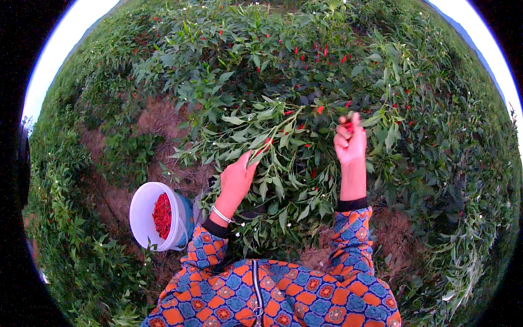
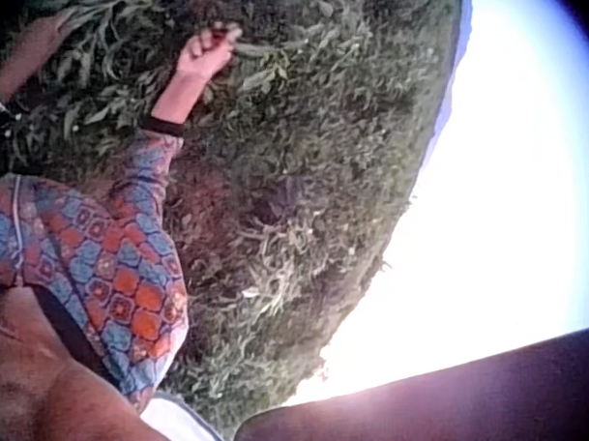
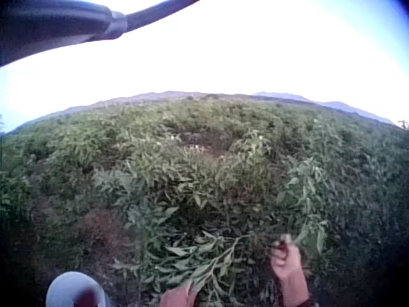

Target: The person sits on the ground in a field and picks red chili peppers from plants by hand. They place the harvested peppers into a white bucket positioned next to them.

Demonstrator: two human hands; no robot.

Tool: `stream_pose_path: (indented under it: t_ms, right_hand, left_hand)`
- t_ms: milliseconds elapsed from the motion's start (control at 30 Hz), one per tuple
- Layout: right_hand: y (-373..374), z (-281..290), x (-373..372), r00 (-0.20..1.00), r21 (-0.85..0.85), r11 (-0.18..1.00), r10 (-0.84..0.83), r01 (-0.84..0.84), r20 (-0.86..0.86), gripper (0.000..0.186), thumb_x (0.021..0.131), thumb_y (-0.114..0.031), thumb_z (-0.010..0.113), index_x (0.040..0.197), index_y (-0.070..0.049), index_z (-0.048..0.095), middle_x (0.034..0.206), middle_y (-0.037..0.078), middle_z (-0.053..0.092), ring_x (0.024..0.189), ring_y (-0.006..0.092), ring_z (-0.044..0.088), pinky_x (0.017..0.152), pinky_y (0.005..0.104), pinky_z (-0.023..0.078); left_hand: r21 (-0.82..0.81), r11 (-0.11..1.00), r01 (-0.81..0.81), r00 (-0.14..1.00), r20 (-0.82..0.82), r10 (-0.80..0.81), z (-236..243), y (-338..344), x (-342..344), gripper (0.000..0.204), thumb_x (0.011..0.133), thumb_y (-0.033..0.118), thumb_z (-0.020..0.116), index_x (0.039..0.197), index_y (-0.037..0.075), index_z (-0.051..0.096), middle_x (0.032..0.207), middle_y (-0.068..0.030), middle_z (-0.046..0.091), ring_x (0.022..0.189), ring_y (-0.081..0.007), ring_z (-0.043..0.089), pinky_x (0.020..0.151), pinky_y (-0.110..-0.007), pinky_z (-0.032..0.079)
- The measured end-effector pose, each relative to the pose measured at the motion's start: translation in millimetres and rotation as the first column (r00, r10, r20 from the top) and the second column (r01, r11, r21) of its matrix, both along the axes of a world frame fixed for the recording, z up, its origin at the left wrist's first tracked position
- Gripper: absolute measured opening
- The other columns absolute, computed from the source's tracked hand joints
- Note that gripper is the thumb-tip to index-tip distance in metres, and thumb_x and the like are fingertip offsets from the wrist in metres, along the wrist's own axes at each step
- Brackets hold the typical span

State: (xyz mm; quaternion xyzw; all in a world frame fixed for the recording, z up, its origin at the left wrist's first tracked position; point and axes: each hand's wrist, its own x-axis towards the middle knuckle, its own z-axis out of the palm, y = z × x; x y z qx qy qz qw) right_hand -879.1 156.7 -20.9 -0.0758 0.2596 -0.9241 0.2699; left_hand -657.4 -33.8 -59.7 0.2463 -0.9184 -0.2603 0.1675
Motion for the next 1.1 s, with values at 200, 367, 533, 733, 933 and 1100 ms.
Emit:
stream_pose_path:
  t_ms: [200, 367, 533, 733, 933, 1100]
  right_hand:
    - [-30.0, -5.3, 17.8, 0.499, 0.542, 0.131, 0.26, 0.83, -0.827, 0.028, 0.078, -0.014, 0.059, 0.103, -0.002, 0.055, 0.075, 0.011, 0.057, 0.067, 0.0196, 0.057, 0.065, 0.0289, 0.046]
    - [-47.7, -0.5, -10.4, 0.141, 0.195, 0.136, 0.33, 0.971, -0.933, 0.03, 0.078, -0.02, 0.061, 0.101, -0.003, 0.053, 0.083, 0.017, 0.06, 0.074, 0.0343, 0.057, 0.064, 0.0386, 0.046]
    - [-53.1, 12.3, -10.9, 0.328, 0.337, 0.037, 0.16, 0.941, -0.931, 0.032, 0.078, -0.023, 0.061, 0.098, -0.003, 0.046, 0.078, 0.017, 0.058, 0.071, 0.0343, 0.057, 0.063, 0.0404, 0.045]
    - [-30.3, -6.0, -27.5, 0.662, 0.611, 0.357, -0.03, 0.707, -0.749, 0.024, 0.082, -0.025, 0.058, 0.086, -0.003, 0.05, 0.07, 0.007, 0.055, 0.054, 0.0152, 0.051, 0.046, 0.028, 0.04]
    - [-59.9, 38.9, 16.5, 0.939, 0.533, 0.829, 0.3, -0.168, -0.17, 0.006, 0.081, -0.011, 0.05, 0.076, -0.009, 0.047, 0.063, -0.002, 0.04, 0.044, 0.0016, 0.029, 0.033, 0.014, 0.02]
    - [-116.1, 10.3, -19.2, 0.036, 0.512, 0.178, 0.924, 0.84, -0.38, 0.015, 0.068, -0.011, 0.057, 0.077, -0.002, 0.062, 0.08, 0.015, 0.062, 0.067, 0.0281, 0.06, 0.058, 0.0365, 0.048]
  left_hand:
    - [-0.034, 0.999, 0.032, 0.992, -0.117, -0.035, -7.5, 1.7, -1.7, 0.035, 0.08, 0.03, 0.054, 0.108, 0.008, 0.051, 0.074, -0.0144, 0.061, 0.066, -0.0322, 0.058, 0.056, -0.041, 0.046]
    - [-0.081, 0.996, 0.037, 0.998, -0.053, -0.041, -4.5, 7.0, -1.8, 0.033, 0.078, 0.027, 0.056, 0.106, 0.009, 0.051, 0.066, -0.0127, 0.059, 0.061, -0.0312, 0.058, 0.054, -0.041, 0.044]
    - [-0.115, 0.992, 0.043, 0.995, -0.08, -0.052, -7.7, 4.6, 4.3, 0.031, 0.077, 0.024, 0.057, 0.104, 0.009, 0.052, 0.066, -0.0127, 0.059, 0.06, -0.0301, 0.057, 0.053, -0.04, 0.042]
    - [-0.116, 0.992, 0.06, 0.989, -0.13, -0.075, -6.7, 7.2, 1.6, 0.031, 0.078, 0.024, 0.056, 0.105, 0.009, 0.052, 0.065, -0.0123, 0.058, 0.06, -0.0297, 0.057, 0.052, -0.04, 0.041]
    - [-0.168, 0.985, 0.043, 0.983, -0.17, -0.072, -10.2, 4.2, 8.1, 0.031, 0.078, 0.025, 0.056, 0.106, 0.01, 0.053, 0.061, -0.0111, 0.057, 0.057, -0.0281, 0.056, 0.051, -0.039, 0.04]
    - [-0.19, 0.98, 0.058, 0.998, 0.006, -0.058, -4.1, 11.1, 10.0, 0.032, 0.073, 0.019, 0.058, 0.104, 0.011, 0.054, 0.075, -0.0072, 0.058, 0.071, -0.0224, 0.057, 0.062, -0.034, 0.04]
